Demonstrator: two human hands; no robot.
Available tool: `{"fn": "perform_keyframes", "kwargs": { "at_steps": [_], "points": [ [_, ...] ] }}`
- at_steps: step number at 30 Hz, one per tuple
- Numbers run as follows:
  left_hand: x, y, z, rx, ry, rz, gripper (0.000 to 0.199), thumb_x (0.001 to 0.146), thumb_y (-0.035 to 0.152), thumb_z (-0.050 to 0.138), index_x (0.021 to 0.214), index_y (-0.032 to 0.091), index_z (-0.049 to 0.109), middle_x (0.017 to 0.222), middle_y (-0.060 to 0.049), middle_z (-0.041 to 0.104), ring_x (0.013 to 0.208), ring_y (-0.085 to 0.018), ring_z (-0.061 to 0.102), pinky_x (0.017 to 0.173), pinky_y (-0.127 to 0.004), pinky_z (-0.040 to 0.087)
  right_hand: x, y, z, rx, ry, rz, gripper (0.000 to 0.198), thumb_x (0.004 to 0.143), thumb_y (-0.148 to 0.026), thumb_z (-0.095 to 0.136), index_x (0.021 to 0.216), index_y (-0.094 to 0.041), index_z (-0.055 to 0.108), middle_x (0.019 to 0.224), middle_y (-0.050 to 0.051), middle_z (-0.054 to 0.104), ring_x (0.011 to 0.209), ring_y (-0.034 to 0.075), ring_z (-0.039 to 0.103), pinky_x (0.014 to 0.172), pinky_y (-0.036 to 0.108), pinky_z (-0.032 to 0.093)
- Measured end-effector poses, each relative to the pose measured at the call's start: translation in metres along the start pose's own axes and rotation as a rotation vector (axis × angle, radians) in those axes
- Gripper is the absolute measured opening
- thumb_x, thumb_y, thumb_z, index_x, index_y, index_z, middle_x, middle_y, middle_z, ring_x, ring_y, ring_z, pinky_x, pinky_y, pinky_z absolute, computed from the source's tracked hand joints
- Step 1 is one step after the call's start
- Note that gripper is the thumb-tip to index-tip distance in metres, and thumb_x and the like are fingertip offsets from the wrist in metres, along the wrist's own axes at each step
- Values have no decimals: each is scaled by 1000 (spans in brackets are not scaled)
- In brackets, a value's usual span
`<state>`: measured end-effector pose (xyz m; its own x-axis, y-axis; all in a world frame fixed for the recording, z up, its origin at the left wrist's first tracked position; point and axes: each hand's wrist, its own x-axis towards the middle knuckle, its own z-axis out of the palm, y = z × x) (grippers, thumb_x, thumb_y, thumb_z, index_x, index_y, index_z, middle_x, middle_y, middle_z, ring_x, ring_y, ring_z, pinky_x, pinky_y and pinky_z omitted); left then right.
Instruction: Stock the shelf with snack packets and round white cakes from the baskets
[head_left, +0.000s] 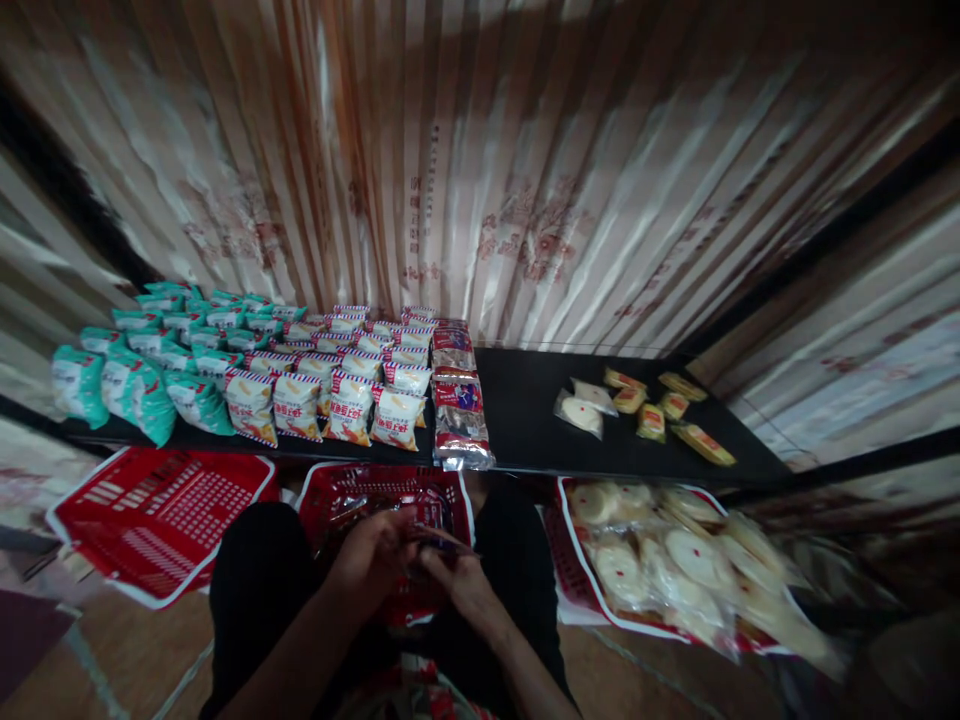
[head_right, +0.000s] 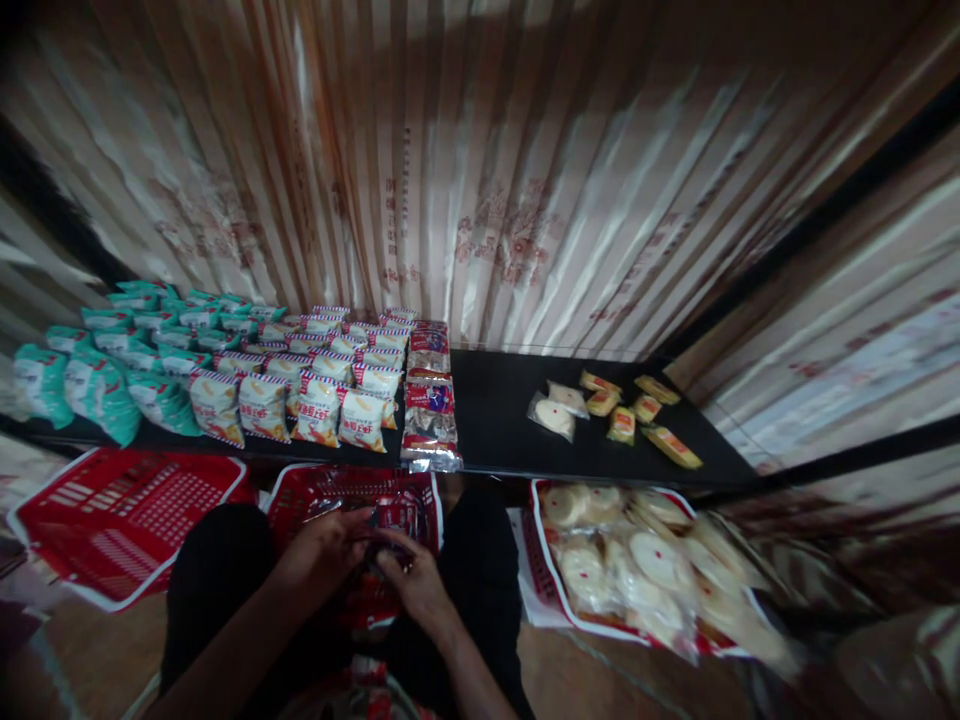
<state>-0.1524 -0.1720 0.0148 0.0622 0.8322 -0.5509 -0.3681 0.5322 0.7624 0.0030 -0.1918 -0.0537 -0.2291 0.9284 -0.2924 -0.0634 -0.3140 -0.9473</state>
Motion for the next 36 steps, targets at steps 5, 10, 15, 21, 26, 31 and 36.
{"fn": "perform_keyframes", "kwargs": {
  "at_steps": [5,10,15,21,26,31,36],
  "points": [
    [-2,28,36,-182,-49,-97,11,75,16,53,79,15,63,72,-5,63,73,-17,64,78,-31,50,-6,-24,-13,-47,80,-62,49,67,-63,63,77,-16,66,77,6,69,74,21,63,75,36,51],
    [-2,38,61,-236,-63,-13,22,68,12,58,90,13,59,74,-5,65,66,-16,63,67,-27,49,-13,-65,-29,-22,173,-140,51,65,-57,69,97,-18,65,97,8,70,88,25,64,83,39,49],
    [2,30,78,-72,-98,88,43,66,20,61,108,12,55,81,-7,66,70,-17,64,66,-28,48,-7,-80,-54,42,300,-158,58,64,-53,72,108,-18,59,101,8,69,89,25,65,82,38,50],
    [10,23,92,228,39,229,27,64,18,59,90,17,65,90,-5,63,76,-15,59,59,-22,44,9,-98,-89,90,395,-168,58,68,-48,70,116,-20,54,101,9,69,88,25,66,81,40,51],
    [23,20,106,91,-2,227,26,68,27,65,92,16,64,90,-6,66,74,-16,63,61,-23,48,37,-117,-101,4,378,-209,47,70,-50,66,105,-21,56,98,8,70,85,24,66,79,38,52],
    [47,19,122,-106,-14,268,37,65,31,76,96,14,63,88,-7,68,70,-14,64,68,-25,51,83,-124,-102,-62,346,-230,62,69,-51,65,120,-19,48,100,8,69,85,23,67,78,37,52],
    [76,23,126,-190,45,253,19,73,20,70,89,12,63,80,-5,69,67,-13,65,71,-25,51,123,-127,-104,-271,392,-275,65,74,-48,61,128,-17,44,105,9,68,90,23,66,79,35,52]
  ]
}}
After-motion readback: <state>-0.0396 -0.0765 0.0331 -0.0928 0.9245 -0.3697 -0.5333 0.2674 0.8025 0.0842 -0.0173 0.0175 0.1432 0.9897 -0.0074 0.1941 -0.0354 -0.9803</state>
